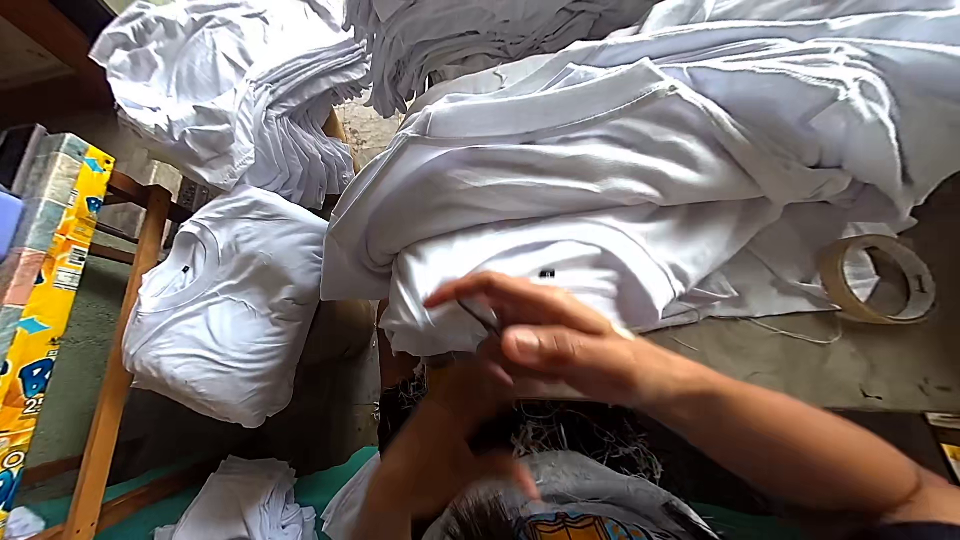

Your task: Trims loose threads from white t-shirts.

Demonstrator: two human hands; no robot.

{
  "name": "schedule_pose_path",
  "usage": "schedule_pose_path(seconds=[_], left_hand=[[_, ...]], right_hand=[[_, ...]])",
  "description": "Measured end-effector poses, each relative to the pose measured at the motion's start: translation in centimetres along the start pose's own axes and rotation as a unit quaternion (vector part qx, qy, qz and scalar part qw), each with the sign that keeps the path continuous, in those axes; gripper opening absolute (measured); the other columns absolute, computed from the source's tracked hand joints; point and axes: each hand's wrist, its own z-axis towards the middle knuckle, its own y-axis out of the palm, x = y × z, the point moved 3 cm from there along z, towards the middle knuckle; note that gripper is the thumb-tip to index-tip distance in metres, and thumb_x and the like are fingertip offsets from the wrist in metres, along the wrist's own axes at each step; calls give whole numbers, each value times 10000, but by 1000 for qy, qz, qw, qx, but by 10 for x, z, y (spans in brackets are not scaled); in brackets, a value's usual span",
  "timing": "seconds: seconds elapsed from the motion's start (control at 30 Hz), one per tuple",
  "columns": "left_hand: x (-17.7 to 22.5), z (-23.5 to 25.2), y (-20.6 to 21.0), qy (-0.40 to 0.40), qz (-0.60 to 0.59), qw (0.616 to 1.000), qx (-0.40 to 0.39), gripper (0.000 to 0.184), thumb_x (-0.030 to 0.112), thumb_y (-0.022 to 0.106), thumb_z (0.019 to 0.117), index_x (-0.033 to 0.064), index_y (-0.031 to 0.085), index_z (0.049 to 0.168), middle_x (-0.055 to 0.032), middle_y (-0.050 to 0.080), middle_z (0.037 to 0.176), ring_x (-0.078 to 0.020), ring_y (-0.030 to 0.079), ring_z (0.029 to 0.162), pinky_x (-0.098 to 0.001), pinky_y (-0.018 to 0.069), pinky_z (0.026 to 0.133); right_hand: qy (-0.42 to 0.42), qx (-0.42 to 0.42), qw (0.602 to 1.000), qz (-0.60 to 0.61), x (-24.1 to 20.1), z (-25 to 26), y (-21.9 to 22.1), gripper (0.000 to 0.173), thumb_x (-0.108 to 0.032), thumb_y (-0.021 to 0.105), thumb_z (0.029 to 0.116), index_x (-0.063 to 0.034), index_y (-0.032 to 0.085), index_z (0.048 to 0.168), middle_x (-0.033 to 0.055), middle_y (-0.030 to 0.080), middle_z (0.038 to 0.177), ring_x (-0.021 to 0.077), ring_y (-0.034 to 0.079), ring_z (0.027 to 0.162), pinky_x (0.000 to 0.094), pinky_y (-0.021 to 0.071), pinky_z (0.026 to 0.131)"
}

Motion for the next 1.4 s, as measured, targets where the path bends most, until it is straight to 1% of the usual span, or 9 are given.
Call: schedule_pose_path(seconds=[0.17,0.3,0.4,0.53,0.73,0.87,1.13,1.3,1.4], left_hand=[[-46,106,-86,-94,15,936,338,489,184,488,1011,11,433,1466,-113,501,1441,-156,509,1288,-386,462,1040],[-98,173,-106,-7,232,937,262,582,336,463,1065,-30,439,1516,-303,304,1603,-427,221,1525,-536,170,1243],[-102,177,-95,-82,217,951,205,511,272,455,1083,-64,482,1468,-292,416,1544,-405,370,1465,-515,283,1212],[-42,90,-34,48,304,933,185,361,302,617,999,-34,675,1118,-227,595,1323,-310,562,1269,-442,480,1042],[-43,36,16,98,390,882,247,201,185,646,960,67,752,837,-154,713,1060,-306,614,1176,-377,450,1065],[-29,27,9,69,111,974,186,253,318,557,1041,156,625,860,-10,552,1321,-112,373,1447,-310,317,1213],[-27,23,12,104,102,971,189,207,376,569,1039,238,675,928,19,480,1437,-125,270,1509,-319,299,1226],[-20,26,5,8,382,882,276,668,681,440,980,64,687,912,-83,619,951,-177,614,919,-307,495,774],[-23,41,9,-77,490,826,268,303,251,617,920,-36,688,861,-141,652,690,-263,652,561,-401,485,477]], right_hand=[[-79,107,989,-60,-74,82,-37,370,-158,301,1086,-15,632,1164,-106,488,658,-42,362,462,125,342,428],[-60,240,938,-241,-67,128,-132,228,-209,452,1093,-83,591,963,-59,519,717,1,419,499,171,403,481],[17,290,894,-341,-11,126,-193,328,-326,511,1077,-36,665,1089,7,571,826,55,485,646,281,440,631],[-127,319,817,-463,-17,91,-149,363,-221,527,1054,46,592,1292,195,633,1210,210,646,1069,369,528,921],[-143,63,839,-521,27,-17,-68,242,-244,606,981,-34,680,1076,36,650,863,88,589,653,246,489,555],[-156,28,774,-613,45,-44,-59,277,-262,514,1043,-50,672,1124,117,708,978,220,688,777,326,537,619],[-183,79,715,-670,53,-34,-47,251,-205,519,1049,-63,726,1057,101,688,841,229,631,606,327,466,488],[-156,146,754,-620,50,-36,-49,264,-239,548,1025,-55,737,1045,78,675,813,185,624,599,306,463,486],[-127,207,773,-586,50,-37,-49,291,-259,579,1007,-16,705,1107,92,657,858,162,574,576,294,437,476]])
